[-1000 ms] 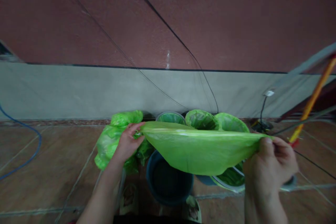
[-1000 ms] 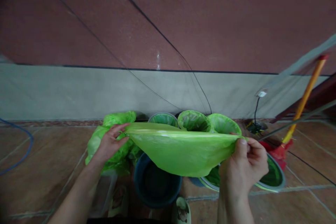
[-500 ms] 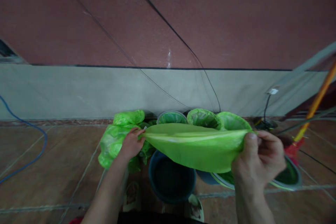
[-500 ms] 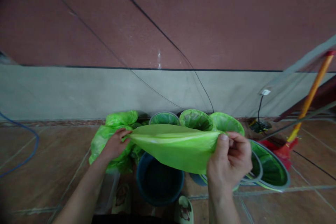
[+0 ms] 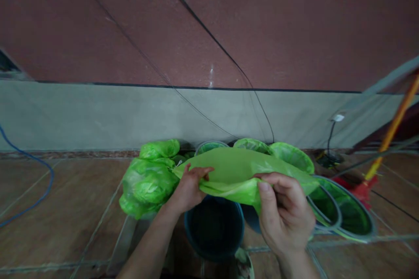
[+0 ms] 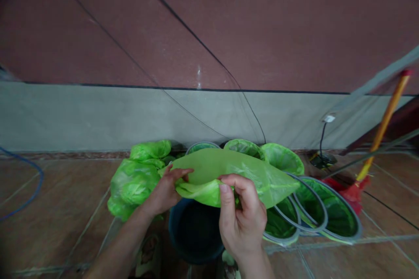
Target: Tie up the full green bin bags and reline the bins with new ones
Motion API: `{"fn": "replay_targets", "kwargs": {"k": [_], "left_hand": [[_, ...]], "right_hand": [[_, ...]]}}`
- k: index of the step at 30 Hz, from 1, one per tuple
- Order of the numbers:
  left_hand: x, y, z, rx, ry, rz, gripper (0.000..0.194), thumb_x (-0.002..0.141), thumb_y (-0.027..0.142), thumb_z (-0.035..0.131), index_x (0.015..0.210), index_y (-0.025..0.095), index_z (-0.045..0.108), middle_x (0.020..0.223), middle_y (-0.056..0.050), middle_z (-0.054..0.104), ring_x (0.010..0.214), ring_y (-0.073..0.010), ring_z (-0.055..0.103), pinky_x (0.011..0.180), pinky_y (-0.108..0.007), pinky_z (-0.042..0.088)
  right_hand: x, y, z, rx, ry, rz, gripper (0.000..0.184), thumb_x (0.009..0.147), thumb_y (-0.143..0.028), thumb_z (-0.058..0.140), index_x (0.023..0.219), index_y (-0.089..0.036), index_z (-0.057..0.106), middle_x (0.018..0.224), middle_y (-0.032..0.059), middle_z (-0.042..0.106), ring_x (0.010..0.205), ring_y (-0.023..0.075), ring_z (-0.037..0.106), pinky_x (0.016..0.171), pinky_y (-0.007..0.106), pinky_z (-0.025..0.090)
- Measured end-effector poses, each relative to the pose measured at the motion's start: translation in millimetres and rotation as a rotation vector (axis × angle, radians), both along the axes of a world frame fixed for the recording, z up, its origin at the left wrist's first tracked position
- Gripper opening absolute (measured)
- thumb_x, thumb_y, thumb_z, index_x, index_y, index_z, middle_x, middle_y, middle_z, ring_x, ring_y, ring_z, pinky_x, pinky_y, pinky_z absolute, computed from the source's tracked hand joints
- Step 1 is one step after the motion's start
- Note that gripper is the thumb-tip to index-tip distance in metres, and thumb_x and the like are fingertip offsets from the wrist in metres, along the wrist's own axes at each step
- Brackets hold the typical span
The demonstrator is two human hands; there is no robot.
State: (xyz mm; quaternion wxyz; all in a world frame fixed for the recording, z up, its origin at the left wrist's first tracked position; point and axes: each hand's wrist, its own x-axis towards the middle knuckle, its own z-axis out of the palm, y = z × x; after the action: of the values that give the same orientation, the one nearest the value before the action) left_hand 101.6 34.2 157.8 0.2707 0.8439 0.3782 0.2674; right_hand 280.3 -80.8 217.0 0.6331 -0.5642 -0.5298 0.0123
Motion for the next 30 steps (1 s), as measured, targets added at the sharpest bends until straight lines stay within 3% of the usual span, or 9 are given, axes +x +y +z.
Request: {"fn": "replay_targets", "kwargs": {"k": [4,9,13,15,17,21,24,27,30], "left_hand": [[-1.2,4.2,1.6,0.027,-0.128,0.074,0.028,0.07,0.015,0.064,0.097,0.019,0.071,0.086,-0.005,0.071,0.089,-0.021,0.065,0.104,-0.046,0.036],[-17.7,1.3,23.1,-0.219,-0.508,0.236,0.021,0.064,0.023,0.069,0.083,0.015,0.072,0.08,-0.005,0.072,0.07,-0.0177,0.065,0.067,-0.027,0.051],[-38.2,-8.0,80.9,-0.398,-0.682,0.278,0.026,0.054,0.025,0.077,0.077,0.014,0.072,0.067,-0.002,0.071,0.065,-0.0182,0.066,0.062,-0.025,0.052],[-52.0,-20.9,121.1,-0.481,-0.702,0.278,0.033,0.052,0.025,0.079,0.082,0.014,0.073,0.064,-0.002,0.071,0.065,-0.0198,0.067,0.061,-0.026,0.053],[-68.6,-39.4,159.5,-0.527,-0.739,0.303,0.038,0.051,0.026,0.08,0.086,0.013,0.073,0.062,-0.003,0.071,0.064,-0.0212,0.068,0.059,-0.027,0.054],[-105.4,-83.2,210.6,-0.482,-0.75,0.381,0.041,0.047,0.027,0.082,0.085,0.014,0.074,0.064,-0.004,0.072,0.066,-0.0238,0.069,0.058,-0.029,0.056],[-128.7,-115.5,229.0,-0.433,-0.721,0.413,0.04,0.045,0.029,0.084,0.082,0.015,0.075,0.061,-0.003,0.071,0.064,-0.0243,0.069,0.057,-0.03,0.057],[-143.3,-146.0,241.0,-0.392,-0.674,0.419,0.037,0.045,0.032,0.085,0.077,0.016,0.075,0.054,-0.003,0.069,0.059,-0.0236,0.067,0.054,-0.029,0.056],[-153.7,-171.9,250.5,-0.36,-0.589,0.401,0.032,0.046,0.033,0.085,0.071,0.017,0.073,0.049,-0.002,0.065,0.055,-0.0209,0.065,0.052,-0.027,0.054]], "right_hand": [[-3.8,0.6,2.2,0.006,0.008,-0.024,0.011,0.087,-0.021,0.06,0.098,-0.022,0.061,0.09,0.0012,0.069,0.076,0.0134,0.065,0.067,0.025,0.05],[16.5,-4.8,31.1,0.109,-0.075,0.096,0.035,0.079,-0.026,0.069,0.111,-0.023,0.058,0.108,0.0068,0.066,0.102,0.0227,0.062,0.089,0.041,0.05],[82.6,-21.1,60.3,0.117,0.035,-0.084,0.042,0.078,-0.034,0.069,0.118,-0.024,0.057,0.12,0.0092,0.062,0.1,0.0224,0.062,0.094,0.045,0.048],[115.7,-28.9,58.6,0.01,0.166,-0.118,0.045,0.079,-0.041,0.067,0.119,-0.024,0.056,0.121,0.0095,0.061,0.101,0.023,0.062,0.091,0.044,0.05],[132.4,-34.2,40.7,-0.178,0.236,-0.056,0.054,0.075,-0.048,0.067,0.121,-0.022,0.055,0.121,0.0114,0.061,0.105,0.0265,0.061,0.088,0.044,0.051],[102.7,-38.9,-23.1,-0.477,0.123,0.303,0.087,0.068,-0.047,0.071,0.143,-0.023,0.033,0.141,0.0145,0.045,0.127,0.0307,0.047,0.1,0.048,0.044],[56.2,-31.1,-50.8,-0.447,0.03,0.341,0.107,0.065,-0.039,0.071,0.151,-0.022,0.01,0.153,0.0152,0.026,0.139,0.031,0.031,0.113,0.05,0.027],[21.6,-8.8,-37.6,-0.365,-0.007,0.282,0.108,0.066,-0.03,0.069,0.152,-0.021,0.004,0.155,0.0143,0.018,0.142,0.0288,0.024,0.114,0.047,0.026],[0.6,13.2,-3.3,-0.294,-0.184,0.332,0.074,0.068,-0.019,0.063,0.139,-0.02,0.044,0.152,0.0127,0.027,0.14,0.0279,0.03,0.112,0.044,0.03]]}}
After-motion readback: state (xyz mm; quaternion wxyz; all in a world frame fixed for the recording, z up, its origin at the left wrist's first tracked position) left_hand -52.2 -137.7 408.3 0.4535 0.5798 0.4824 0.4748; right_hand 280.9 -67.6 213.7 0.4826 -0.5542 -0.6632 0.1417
